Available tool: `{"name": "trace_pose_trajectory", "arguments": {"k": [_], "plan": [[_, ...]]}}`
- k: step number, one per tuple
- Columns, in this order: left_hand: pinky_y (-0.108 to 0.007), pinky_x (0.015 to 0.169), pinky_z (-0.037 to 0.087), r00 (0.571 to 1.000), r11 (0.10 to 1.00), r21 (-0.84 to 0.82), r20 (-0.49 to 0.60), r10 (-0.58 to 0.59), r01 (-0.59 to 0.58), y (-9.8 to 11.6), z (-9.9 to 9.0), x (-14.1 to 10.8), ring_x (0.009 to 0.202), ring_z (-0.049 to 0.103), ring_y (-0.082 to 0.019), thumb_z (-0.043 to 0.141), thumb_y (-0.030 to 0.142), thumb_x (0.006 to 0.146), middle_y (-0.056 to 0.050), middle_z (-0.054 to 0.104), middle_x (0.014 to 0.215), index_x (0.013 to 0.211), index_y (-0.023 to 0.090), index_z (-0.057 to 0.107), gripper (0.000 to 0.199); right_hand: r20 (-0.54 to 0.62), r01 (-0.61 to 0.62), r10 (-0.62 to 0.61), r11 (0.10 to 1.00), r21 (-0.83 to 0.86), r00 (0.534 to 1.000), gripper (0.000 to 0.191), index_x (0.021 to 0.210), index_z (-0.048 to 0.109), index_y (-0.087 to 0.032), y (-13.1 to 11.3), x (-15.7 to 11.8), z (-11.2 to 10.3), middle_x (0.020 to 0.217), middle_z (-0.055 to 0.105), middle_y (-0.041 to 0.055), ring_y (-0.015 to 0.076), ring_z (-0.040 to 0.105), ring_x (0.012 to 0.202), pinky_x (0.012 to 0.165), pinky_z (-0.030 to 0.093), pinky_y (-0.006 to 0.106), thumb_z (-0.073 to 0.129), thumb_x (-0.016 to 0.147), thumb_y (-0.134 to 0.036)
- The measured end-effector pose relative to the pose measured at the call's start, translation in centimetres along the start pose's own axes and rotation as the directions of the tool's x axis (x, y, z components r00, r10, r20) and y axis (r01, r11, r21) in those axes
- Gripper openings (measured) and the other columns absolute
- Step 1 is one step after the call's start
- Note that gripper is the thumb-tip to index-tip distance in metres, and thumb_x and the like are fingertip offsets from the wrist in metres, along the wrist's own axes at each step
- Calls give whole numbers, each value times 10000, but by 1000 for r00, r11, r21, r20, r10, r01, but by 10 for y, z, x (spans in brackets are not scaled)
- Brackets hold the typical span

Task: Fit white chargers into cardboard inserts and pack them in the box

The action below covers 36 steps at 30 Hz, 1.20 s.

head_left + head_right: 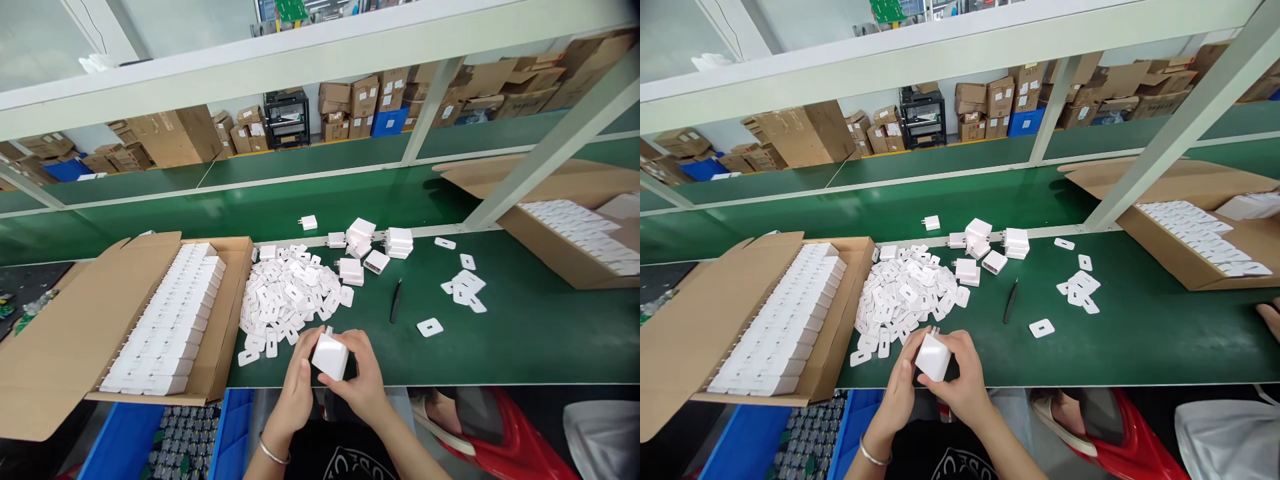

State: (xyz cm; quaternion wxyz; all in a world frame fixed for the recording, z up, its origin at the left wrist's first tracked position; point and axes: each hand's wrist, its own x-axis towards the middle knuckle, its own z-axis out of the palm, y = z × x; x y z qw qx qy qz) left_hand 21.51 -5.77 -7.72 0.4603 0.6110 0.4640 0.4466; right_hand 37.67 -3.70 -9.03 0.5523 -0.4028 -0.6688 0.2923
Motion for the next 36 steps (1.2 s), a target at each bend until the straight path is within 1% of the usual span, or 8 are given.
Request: {"name": "trace_pose_trajectory", "arguments": {"k": [4,9,14,18,21,28,31,36], "plan": [[-467,1074,479,997,981,181,9,-71,68,14,-7,6,1257,584,-287,618,392,960,-121,584,1419,1435,268,492,507,133,209,-184,955,-209,974,521,1411,522,-289,3,3,-4,1156,577,97,247,625,1029,827,587,395,704,925,-243],[-437,944,543,986,960,238,-121,-117,144,40,-32,18,1042,683,-252,685,227,848,-102,696,1190,1241,240,482,443,359,183,-76,943,-276,930,764,1573,303,-281,4,9,-9,1420,517,164,324,557,1304,1035,554,505,692,917,-320],[-407,905,559,908,920,377,-414,62,109,63,-124,61,1066,677,-247,675,332,883,-101,662,1263,1298,246,457,476,188,32,81,846,-533,979,668,1601,312,-281,27,18,-11,1454,510,180,367,553,1298,1023,536,557,579,997,-385],[-399,936,522,799,626,742,-517,306,240,63,-210,114,1092,607,-269,620,384,903,-114,626,1229,1187,195,573,344,97,-47,150,741,-670,984,606,1571,417,-251,39,21,-2,1337,536,214,362,608,1093,902,551,556,532,1012,-457],[-377,944,506,847,475,823,-466,254,310,50,-249,151,1119,578,-269,527,410,948,-157,581,1277,1248,152,554,397,103,-36,154,704,-709,983,549,1511,510,-227,40,20,2,1311,536,221,363,601,1067,899,531,562,514,1016,-465],[-399,952,444,936,373,884,-339,98,281,7,-248,192,1055,596,-306,555,386,901,-149,635,1255,1142,178,633,328,82,-22,107,732,-681,991,496,1480,521,-200,36,21,0,1147,544,163,299,583,970,854,545,487,516,1013,-368],[-503,1033,369,919,309,885,-388,78,347,-5,-245,197,1227,496,-406,569,347,871,-214,615,1266,1080,154,657,297,115,2,118,691,-723,986,531,1526,478,-250,34,23,2,1032,545,117,299,571,927,800,537,477,527,1009,-360],[-646,994,311,840,266,823,-537,79,502,-8,-247,203,1279,394,-540,618,311,785,-333,504,1321,997,79,658,317,93,2,90,708,-706,992,477,1472,522,-239,36,20,2,1196,550,167,323,588,1034,860,539,496,513,1020,-389]]}}
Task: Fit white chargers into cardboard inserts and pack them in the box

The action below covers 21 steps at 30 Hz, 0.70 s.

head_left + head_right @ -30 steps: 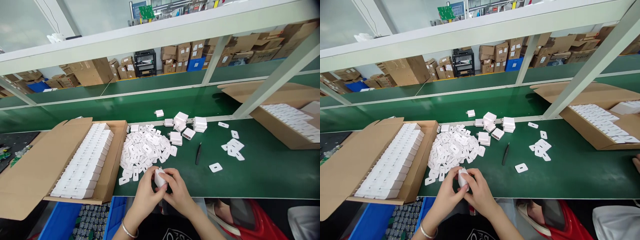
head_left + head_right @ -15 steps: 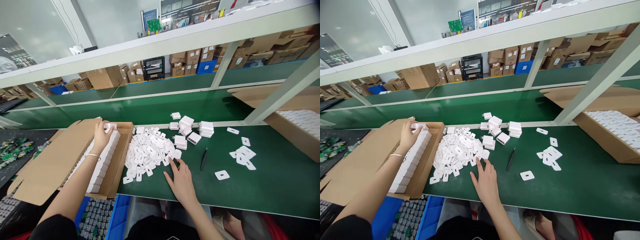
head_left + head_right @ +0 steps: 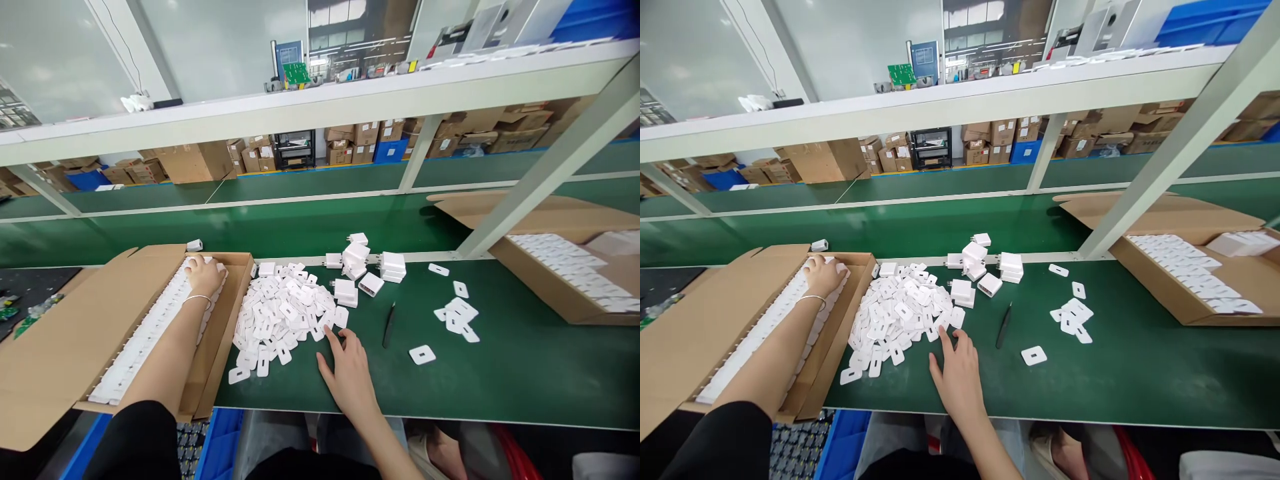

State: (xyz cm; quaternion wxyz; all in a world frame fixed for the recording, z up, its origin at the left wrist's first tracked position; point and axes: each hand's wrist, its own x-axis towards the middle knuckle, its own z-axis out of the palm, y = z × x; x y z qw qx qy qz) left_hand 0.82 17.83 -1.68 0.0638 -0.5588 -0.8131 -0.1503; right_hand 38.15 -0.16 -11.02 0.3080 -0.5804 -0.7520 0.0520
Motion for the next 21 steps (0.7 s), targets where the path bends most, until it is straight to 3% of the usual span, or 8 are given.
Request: {"name": "trace_pose_trajectory", "arguments": {"k": [5,8,9,11,13,15,19,21], "plan": [[-620,991,333,990,999,-34,-134,-32,28,34,-13,-5,1277,404,-504,540,227,818,-341,420,1349,1178,43,559,405,18,-21,21,1000,-10,1000,527,1526,467,-262,-3,2,-2,1146,571,147,313,589,999,844,537,487,515,1017,-390],[-556,1054,328,968,980,-99,-199,151,-173,81,-24,-26,1297,401,-416,459,239,908,-270,426,1348,1228,87,532,362,59,-16,18,999,-28,998,541,1533,466,-251,-6,4,-3,1117,575,139,309,580,992,837,537,482,537,1008,-360],[-557,1055,329,936,934,-157,-205,287,-321,100,-26,-37,1288,408,-414,447,238,923,-266,449,1316,1209,82,546,340,58,-14,15,1000,-24,998,533,1521,478,-239,-6,4,-3,1148,573,150,316,580,1020,847,538,485,545,1004,-353],[-560,1052,342,812,772,-252,-136,568,-583,140,-25,-62,1257,445,-404,462,251,941,-233,510,1283,1190,113,580,308,43,-10,10,1000,-12,999,510,1496,500,-224,-5,3,-3,1248,557,179,330,583,1075,864,541,493,550,1003,-347],[-479,1046,388,710,663,-298,-78,700,-687,178,-17,-88,1217,509,-339,563,286,918,-147,578,1276,1189,191,607,290,15,-8,8,1000,9,1000,468,1458,525,-213,-3,1,-2,1337,533,198,333,591,1101,882,545,503,541,1008,-337],[-458,1046,403,642,591,-344,-46,765,-730,209,-2,-111,1250,517,-335,666,346,882,-130,593,1327,1253,207,590,404,-16,0,1,999,50,1000,392,1390,564,-201,-1,-1,-3,1371,539,195,327,598,1115,910,547,512,521,1014,-304],[-494,1016,422,623,559,-429,-11,782,-710,241,26,-135,1191,578,-350,743,332,855,-144,664,1251,1251,198,593,444,-63,17,-8,990,140,998,248,1200,637,-203,-1,-3,-6,1307,621,157,312,612,1111,924,555,504,484,1005,-213],[-506,1017,419,641,556,-478,-20,767,-680,243,29,-139,1162,602,-343,747,281,859,-127,696,1195,1199,210,609,374,-55,12,-5,992,128,998,300,1268,616,-202,-3,-2,-8,1321,624,161,318,608,1113,919,554,504,497,992,-210]]}}
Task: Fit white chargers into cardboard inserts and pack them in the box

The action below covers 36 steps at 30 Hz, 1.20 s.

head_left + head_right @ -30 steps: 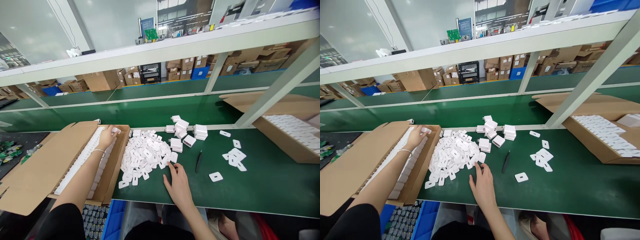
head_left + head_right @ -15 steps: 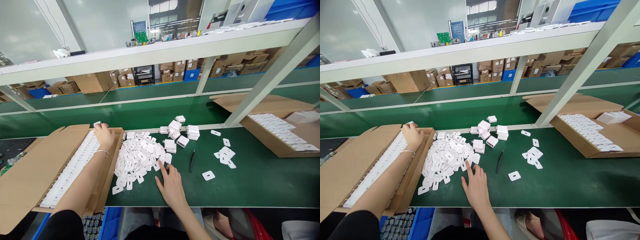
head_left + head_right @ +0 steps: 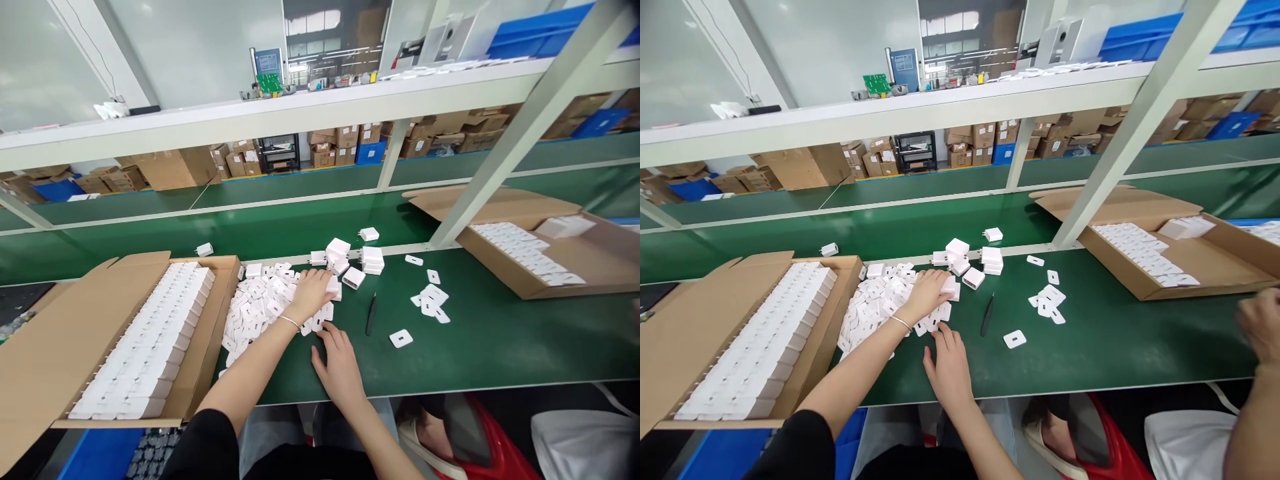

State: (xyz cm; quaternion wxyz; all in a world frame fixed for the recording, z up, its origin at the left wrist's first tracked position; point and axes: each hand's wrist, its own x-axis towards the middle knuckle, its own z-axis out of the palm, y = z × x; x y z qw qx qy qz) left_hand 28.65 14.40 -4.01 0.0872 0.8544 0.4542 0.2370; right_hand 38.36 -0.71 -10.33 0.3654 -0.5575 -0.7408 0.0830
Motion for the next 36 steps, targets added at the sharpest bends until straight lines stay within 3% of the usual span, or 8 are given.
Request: {"name": "trace_pose_trajectory", "arguments": {"k": [5,10,15,19,23,26,30,36], "plan": [[-477,1044,445,984,981,-180,-143,-104,77,20,-25,-30,1233,604,-301,717,265,897,-118,651,1319,1304,237,516,454,43,-25,32,988,-155,999,515,1456,515,-197,-4,2,-1,1463,555,183,381,534,1240,979,506,567,588,951,-265],[-449,1139,429,932,807,-588,-258,-254,57,52,-49,-87,1364,556,-257,717,211,889,-86,607,1408,1313,278,505,479,25,-20,24,990,-137,999,390,1326,592,-158,-1,0,-1,1423,578,184,368,506,1306,1033,487,539,579,938,-193],[-482,1133,452,903,687,-725,-271,-334,37,61,-54,-125,1395,541,-274,736,210,889,-106,599,1422,1274,284,484,466,9,-75,77,989,-131,997,266,1198,619,-168,-1,2,-2,1345,596,187,352,562,1216,960,511,511,581,935,-164],[-506,1137,450,891,671,-741,-294,-345,15,63,-55,-141,1383,547,-278,735,204,896,-121,591,1411,1279,285,465,476,5,-109,110,988,-112,994,98,1030,599,-179,0,4,-2,1297,584,179,334,585,1137,904,518,472,598,932,-169],[-513,1128,448,869,707,-707,-360,-341,-15,63,-53,-149,1340,563,-273,742,178,882,-119,578,1361,1261,280,437,498,-15,-128,127,987,-99,992,148,855,517,-209,7,0,-7,1179,589,146,310,598,1043,848,510,445,624,949,-251],[-475,1053,497,838,650,-760,-357,-414,-3,60,-45,-155,1213,620,-243,731,187,885,-84,561,1250,1195,287,395,468,-23,-165,164,983,-75,986,179,847,475,-226,14,-4,-16,1078,598,103,285,604,965,821,504,431,619,949,-255],[-374,906,540,791,516,-852,-254,-557,90,53,-29,-167,1008,625,-187,719,276,902,-41,520,1114,1204,291,389,448,-10,-188,188,982,25,982,164,1074,514,-226,23,-7,-27,1128,613,93,279,625,1032,879,530,426,580,931,-182],[-330,888,513,774,468,-863,-159,-613,193,51,-6,-185,969,607,-173,696,306,920,-40,537,1082,1214,270,429,399,8,-191,191,979,69,982,336,1277,526,-232,30,-7,-33,1279,610,108,270,651,1122,909,568,414,535,946,-175]]}}
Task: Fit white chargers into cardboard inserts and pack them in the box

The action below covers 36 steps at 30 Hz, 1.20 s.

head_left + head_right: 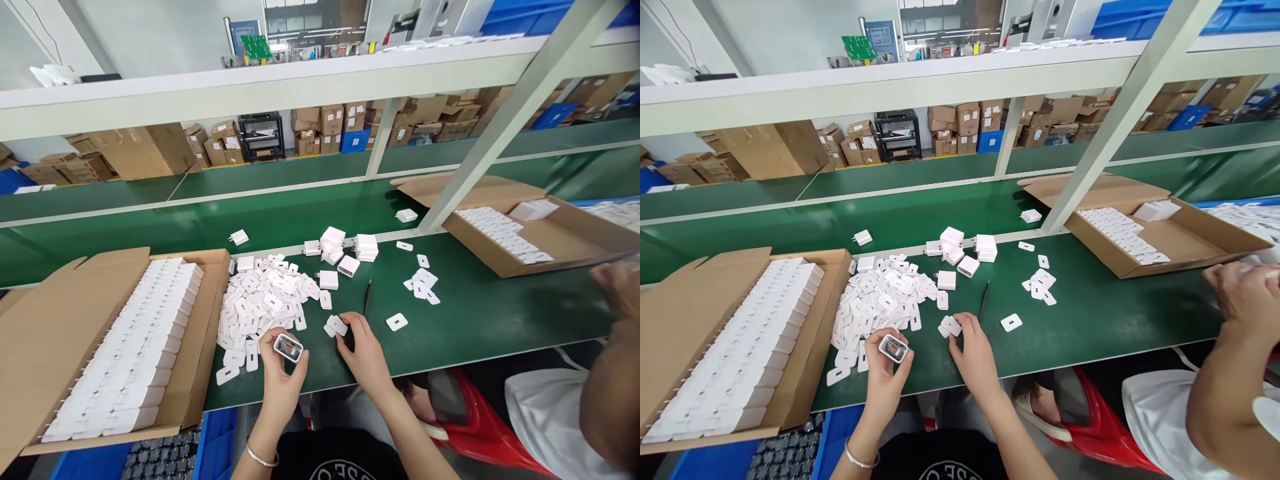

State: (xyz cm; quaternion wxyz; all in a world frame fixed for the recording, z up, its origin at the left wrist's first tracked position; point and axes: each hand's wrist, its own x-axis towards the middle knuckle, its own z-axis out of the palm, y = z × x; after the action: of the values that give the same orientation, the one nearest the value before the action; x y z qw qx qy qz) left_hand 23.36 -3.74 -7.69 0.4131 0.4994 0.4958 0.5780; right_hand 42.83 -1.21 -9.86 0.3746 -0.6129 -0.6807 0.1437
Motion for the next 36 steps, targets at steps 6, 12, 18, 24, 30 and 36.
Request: {"name": "trace_pose_trajectory", "arguments": {"k": [6,12,18,24,30,36], "plan": [[-338,917,501,998,997,45,27,-63,61,-19,2,-9,1001,609,-188,685,308,919,-64,554,1125,1280,256,453,432,1,-51,52,993,-105,999,196,1122,646,-192,3,8,-2,1102,652,119,318,640,1018,888,548,494,616,936,-250],[-412,1059,422,993,980,180,97,72,-89,-22,-3,-12,1179,538,-248,662,286,920,-82,512,1219,1257,263,514,369,11,-104,104,988,116,995,136,1064,672,-216,-17,11,-17,989,658,66,250,633,901,817,539,401,634,937,-249],[-426,1114,381,981,995,48,181,75,-85,-20,-9,-15,1290,461,-276,455,433,1026,-88,502,1303,1318,287,534,336,173,109,-181,926,360,968,277,1202,686,-262,-66,-3,-25,1067,622,60,219,631,1006,881,548,354,638,942,-179],[-392,1051,426,995,996,65,87,49,-55,-20,-7,-13,1161,515,-237,345,435,1074,-74,539,1186,1201,269,591,323,192,172,-247,925,340,950,323,1265,686,-257,-75,-9,-10,1025,590,70,223,607,954,825,547,375,619,965,-156],[-341,971,454,994,990,94,-22,110,-108,-14,-2,-13,1079,533,-203,360,359,1086,-58,549,1096,1102,252,592,256,261,-17,-127,872,489,957,343,1277,692,-312,-72,-15,-2,1150,581,75,227,616,1029,947,551,416,683,936,-272],[-394,1011,474,985,987,44,-69,159,-156,-11,9,-28,1176,540,-234,391,386,1071,-81,541,1200,1111,275,625,262,437,-412,85,532,740,895,347,1198,636,-242,-70,-29,17,1103,693,84,235,697,988,878,605,384,647,941,-475]]}}
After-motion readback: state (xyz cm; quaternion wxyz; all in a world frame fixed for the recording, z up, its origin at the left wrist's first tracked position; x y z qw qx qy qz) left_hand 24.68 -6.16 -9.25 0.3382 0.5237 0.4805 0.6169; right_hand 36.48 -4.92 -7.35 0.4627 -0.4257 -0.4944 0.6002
